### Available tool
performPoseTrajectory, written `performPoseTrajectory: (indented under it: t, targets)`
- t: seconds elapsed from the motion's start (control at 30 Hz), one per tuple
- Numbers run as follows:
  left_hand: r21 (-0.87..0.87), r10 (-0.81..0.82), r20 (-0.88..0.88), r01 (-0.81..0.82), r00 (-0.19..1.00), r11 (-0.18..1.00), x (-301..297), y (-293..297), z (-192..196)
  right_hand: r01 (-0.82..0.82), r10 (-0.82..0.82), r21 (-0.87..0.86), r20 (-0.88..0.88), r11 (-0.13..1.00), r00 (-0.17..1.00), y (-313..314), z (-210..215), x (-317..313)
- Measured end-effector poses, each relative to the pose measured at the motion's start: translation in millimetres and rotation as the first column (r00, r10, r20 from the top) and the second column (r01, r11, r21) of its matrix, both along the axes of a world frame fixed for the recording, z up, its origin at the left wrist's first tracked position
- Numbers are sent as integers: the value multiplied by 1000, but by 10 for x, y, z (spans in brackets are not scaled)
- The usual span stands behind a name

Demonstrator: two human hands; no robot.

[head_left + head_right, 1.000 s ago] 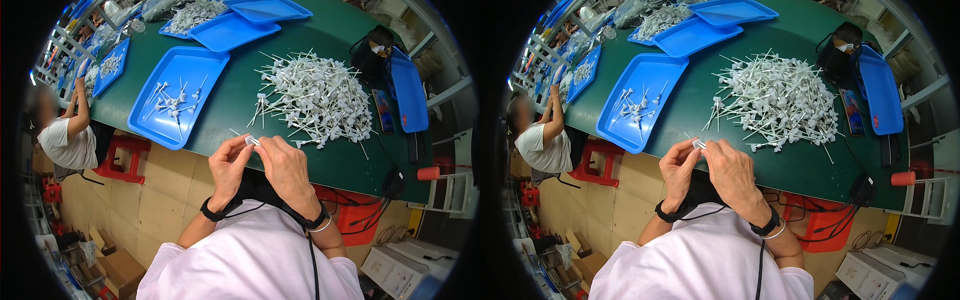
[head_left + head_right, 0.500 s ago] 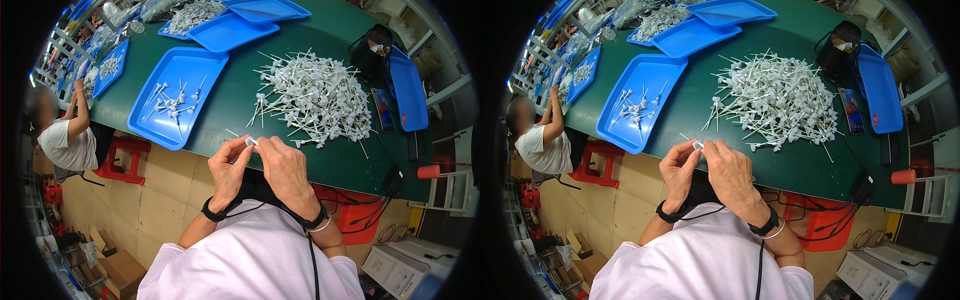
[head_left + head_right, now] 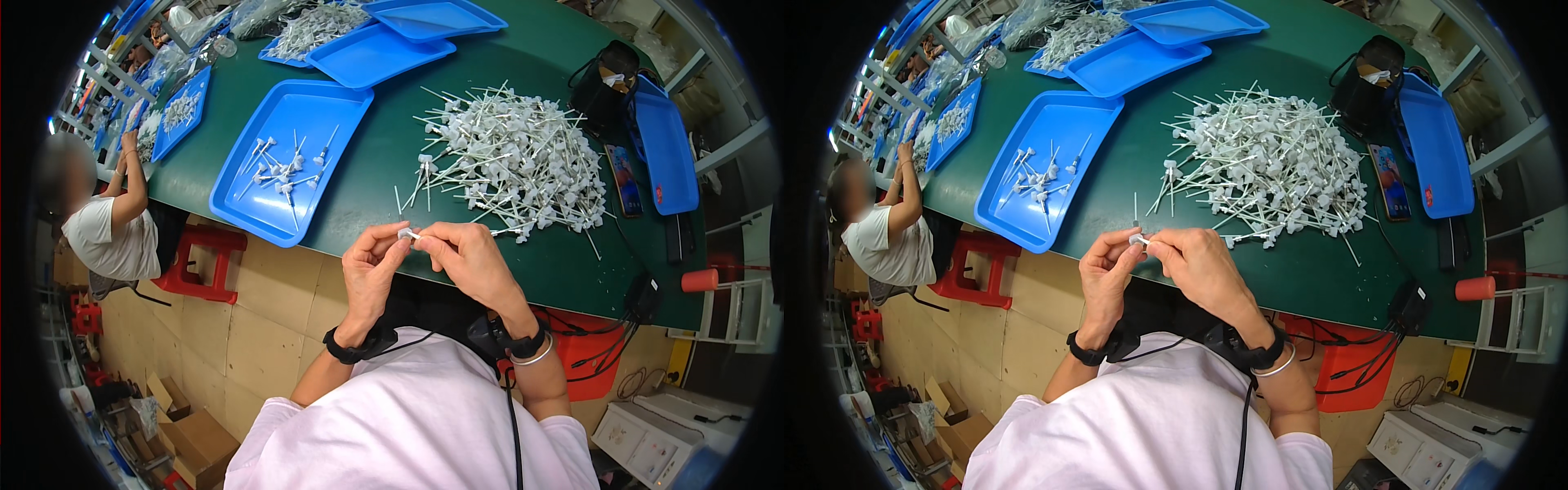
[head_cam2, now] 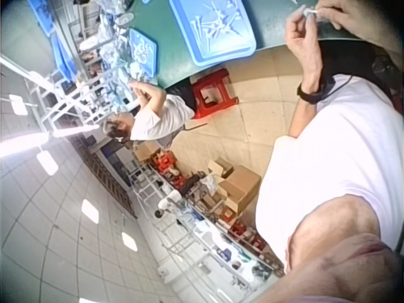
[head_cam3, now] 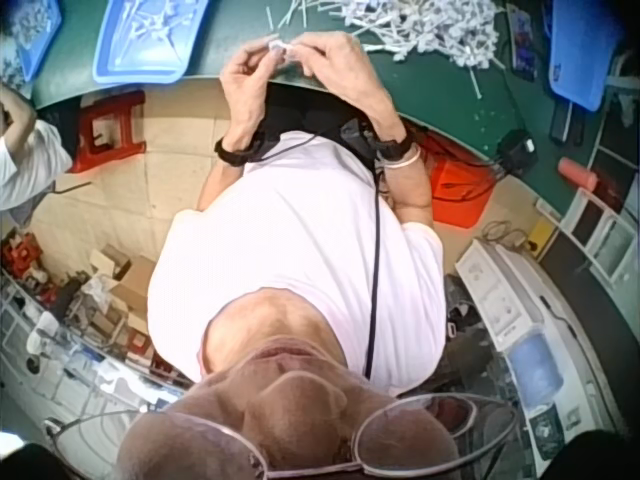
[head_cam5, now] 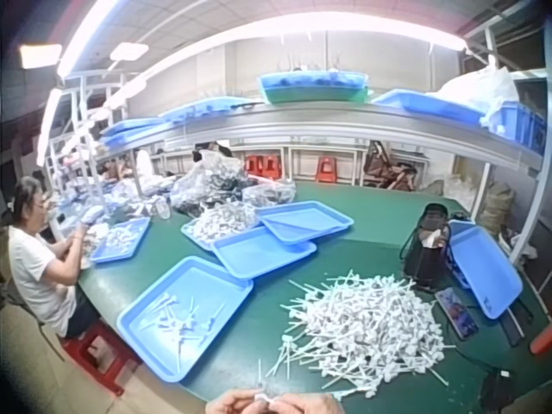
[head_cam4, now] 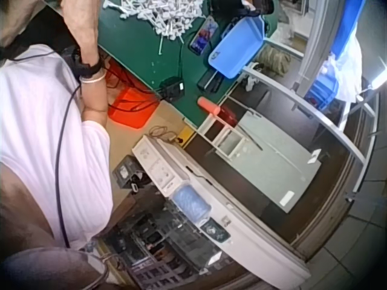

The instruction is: Assembling small white plastic components at a factory workbench.

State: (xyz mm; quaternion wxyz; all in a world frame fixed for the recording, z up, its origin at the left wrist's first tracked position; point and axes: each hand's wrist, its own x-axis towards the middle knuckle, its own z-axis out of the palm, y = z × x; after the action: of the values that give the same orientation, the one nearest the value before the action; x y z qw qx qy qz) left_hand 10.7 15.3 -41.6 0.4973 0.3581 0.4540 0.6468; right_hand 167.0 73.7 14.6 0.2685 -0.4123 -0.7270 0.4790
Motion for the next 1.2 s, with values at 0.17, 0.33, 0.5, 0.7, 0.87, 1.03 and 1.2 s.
performPoseTrajectory:
  t: [0.17, 0.33, 0.5, 0.7, 0.87, 1.03, 1.2]
  targets:
    - [-13, -5, -24, 5, 1000, 1000, -15, 19, -36, -31, 30, -123, -5, 992, 1000, 73, -153, 3]
    - [-69, -15, 34, 17, 999, 997, -4, 47, 7, 15, -19, 42, 82, 999, 996, 24, -21, 20]
    - [-127, -12, 33, 16, 999, 992, 1, 64, 69, 68, -72, 58, 72, 996, 995, -67, 29, 69]
    - [-116, -8, 9, 9, 1000, 993, -30, 71, 35, 104, -105, 19, 66, 994, 992, -143, -38, 86]
    - [-144, -27, 16, 29, 1000, 989, -79, 114, -17, 110, -108, -14, 64, 994, 992, -170, -44, 66]
    - [-209, -46, 125, 71, 991, 975, -89, 108, 132, 135, -134, -19, 34, 991, 990, -179, -153, 86]
    - [-190, -53, 103, 72, 993, 979, -99, 95, 126, 135, -133, -33, 46, 990, 990, -180, -182, 70]
